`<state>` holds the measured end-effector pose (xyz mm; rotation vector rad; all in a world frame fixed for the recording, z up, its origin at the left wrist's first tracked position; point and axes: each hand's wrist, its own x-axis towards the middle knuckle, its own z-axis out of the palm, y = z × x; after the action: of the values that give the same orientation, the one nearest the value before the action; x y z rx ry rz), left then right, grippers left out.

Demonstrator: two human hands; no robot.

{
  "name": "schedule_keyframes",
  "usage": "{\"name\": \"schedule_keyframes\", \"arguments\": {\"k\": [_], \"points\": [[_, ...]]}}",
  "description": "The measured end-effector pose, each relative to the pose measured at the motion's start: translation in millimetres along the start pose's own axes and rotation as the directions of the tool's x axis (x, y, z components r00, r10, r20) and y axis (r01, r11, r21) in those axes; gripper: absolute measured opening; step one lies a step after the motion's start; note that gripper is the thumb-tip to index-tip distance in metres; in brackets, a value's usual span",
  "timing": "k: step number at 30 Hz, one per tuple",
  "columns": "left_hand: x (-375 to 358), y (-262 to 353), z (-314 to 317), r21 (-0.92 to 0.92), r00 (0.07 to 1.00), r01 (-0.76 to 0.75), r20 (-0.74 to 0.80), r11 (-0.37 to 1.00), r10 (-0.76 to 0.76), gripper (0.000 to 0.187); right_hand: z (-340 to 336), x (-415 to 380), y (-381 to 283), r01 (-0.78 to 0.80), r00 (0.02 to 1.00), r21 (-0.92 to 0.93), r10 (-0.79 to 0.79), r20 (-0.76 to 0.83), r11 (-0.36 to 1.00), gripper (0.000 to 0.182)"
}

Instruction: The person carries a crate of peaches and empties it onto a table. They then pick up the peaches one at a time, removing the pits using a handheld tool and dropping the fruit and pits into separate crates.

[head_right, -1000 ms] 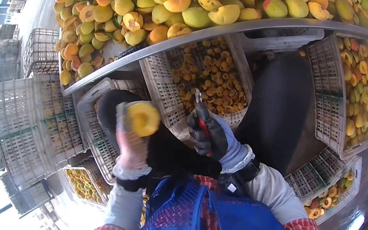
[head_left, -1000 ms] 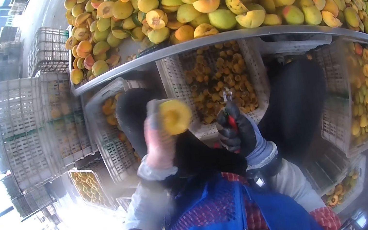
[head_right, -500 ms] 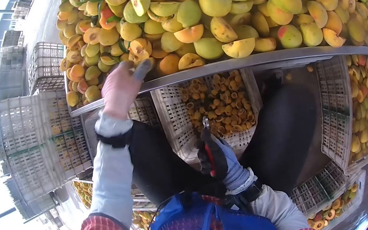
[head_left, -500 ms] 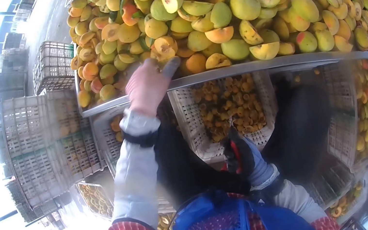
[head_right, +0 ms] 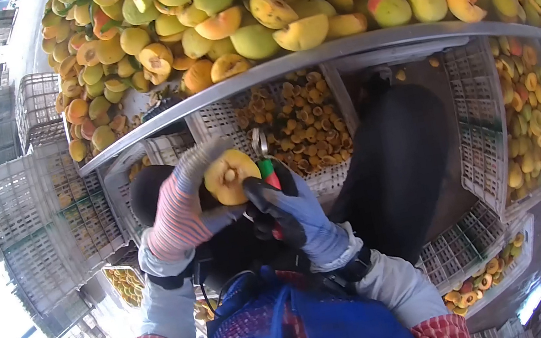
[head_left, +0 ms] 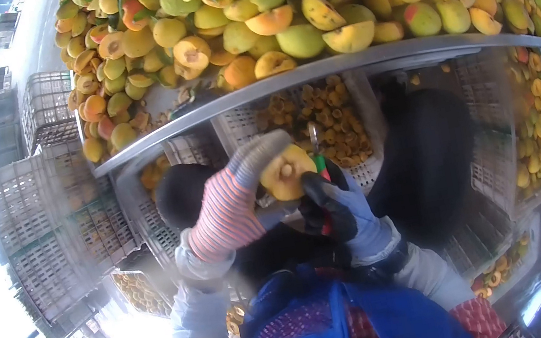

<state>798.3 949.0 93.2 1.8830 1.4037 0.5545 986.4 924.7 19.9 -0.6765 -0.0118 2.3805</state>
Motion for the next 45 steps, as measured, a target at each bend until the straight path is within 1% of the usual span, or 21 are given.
{"name": "schedule_keyframes", "arguments": {"k": [2, 3, 4, 5, 6, 8, 9, 12, 15, 18, 21, 24, 27, 30, 31, 36, 38, 40, 42, 43, 45], "points": [[-8, -4, 23, -0.134, 0.991, -0.099, -0.098, 0.986, 0.086, 0.083, 3, -3, 1, -0.009, 0.996, 0.012, 0.011, -0.085, 1.0, 0.054], [-13, 1, 34, -0.452, 0.986, -0.013, -0.152, 0.892, -0.062, 0.079, -5, 0, 6, -0.005, 1.0, 0.049, 0.005, 0.003, 0.999, 0.051], [-18, 8, 47, -0.722, 0.963, 0.041, -0.155, 0.691, -0.218, 0.076, -4, -1, 5, 0.017, 1.0, 0.0, -0.017, 0.004, 1.0, 0.05], [-20, 13, 58, -0.91, 0.926, 0.056, -0.107, 0.41, -0.363, 0.074, -1, -2, 5, 0.038, 0.999, -0.051, -0.037, 0.009, 0.998, 0.049], [-20, 14, 68, -0.897, 0.872, 0.091, -0.138, 0.432, -0.47, 0.062, 0, -4, 5, 0.056, 0.998, -0.1, -0.054, 0.015, 0.993, 0.047], [-21, 16, 75, -0.873, 0.757, 0.173, -0.178, 0.455, -0.629, 0.057, -4, -2, 11, 0.137, 0.99, -0.239, -0.14, 0.005, 0.961, 0.041], [-21, 17, 76, -0.863, 0.754, 0.161, -0.205, 0.478, -0.624, 0.052, -5, -2, 13, 0.176, 0.983, -0.306, -0.184, 0.003, 0.936, 0.039], [-20, 21, 76, -0.847, 0.745, 0.128, -0.262, 0.516, -0.614, 0.046, -4, -18, 6, 0.31, 0.932, -0.697, -0.353, 0.087, 0.647, 0.03], [-18, 26, 76, -0.847, 0.729, 0.123, -0.277, 0.518, -0.626, 0.045, 4, -27, 8, 0.334, 0.916, -0.892, -0.329, 0.231, 0.304, 0.025], [-24, 13, 81, -0.715, 0.762, 0.157, -0.351, 0.681, -0.544, 0.045, 8, -30, 9, 0.37, 0.889, -0.882, -0.386, 0.246, 0.29, 0.024], [-25, 15, 80, -0.68, 0.757, 0.168, -0.375, 0.714, -0.535, 0.04, -1, -28, 22, 0.378, 0.884, -0.873, -0.4, 0.241, 0.309, 0.023], [-22, 21, 80, -0.693, 0.74, 0.211, -0.347, 0.689, -0.576, 0.037, 1, -35, 21, 0.251, 0.958, -0.798, -0.258, 0.124, 0.548, 0.022], [-22, 22, 72, -0.632, 0.774, 0.308, -0.267, 0.711, -0.573, 0.036, -8, -35, 28, 0.092, 0.995, -0.592, -0.094, 0.028, 0.801, 0.022], [-19, 22, 66, -0.553, 0.793, 0.38, -0.219, 0.741, -0.569, 0.034, -6, -38, 26, 0.005, 0.999, -0.541, -0.023, -0.026, 0.841, 0.024], [-20, 23, 62, -0.604, 0.786, 0.425, -0.123, 0.674, -0.606, 0.033, -7, -38, 27, -0.012, 1.0, -0.52, -0.004, -0.03, 0.854, 0.025], [-24, 15, 78, -0.683, 0.765, 0.323, -0.219, 0.655, -0.605, 0.033, -2, -42, 34, -0.062, 0.995, -0.36, 0.027, -0.1, 0.931, 0.031], [-27, 12, 81, -0.684, 0.772, 0.295, -0.241, 0.667, -0.589, 0.033, -8, -44, 22, -0.16, 0.972, -0.248, 0.196, 0.129, 0.955, 0.037], [-29, 12, 81, -0.682, 0.786, 0.274, -0.247, 0.678, -0.567, 0.034, -7, -43, 16, -0.277, 0.918, -0.152, 0.308, 0.25, 0.949, 0.043], [-31, 11, 81, -0.671, 0.807, 0.249, -0.254, 0.699, -0.532, 0.035, -3, -44, 15, -0.388, 0.886, -0.054, 0.388, 0.253, 0.92, 0.048], [-32, 10, 84, -0.679, 0.819, 0.214, -0.267, 0.703, -0.507, 0.037, -7, -39, 21, -0.379, 0.858, 0.048, 0.331, 0.391, 0.924, 0.045], [-31, 9, 84, -0.728, 0.841, 0.204, -0.212, 0.654, -0.498, 0.039, -13, -31, 23, -0.619, 0.719, 0.275, 0.391, 0.574, 0.735, 0.042]]}}
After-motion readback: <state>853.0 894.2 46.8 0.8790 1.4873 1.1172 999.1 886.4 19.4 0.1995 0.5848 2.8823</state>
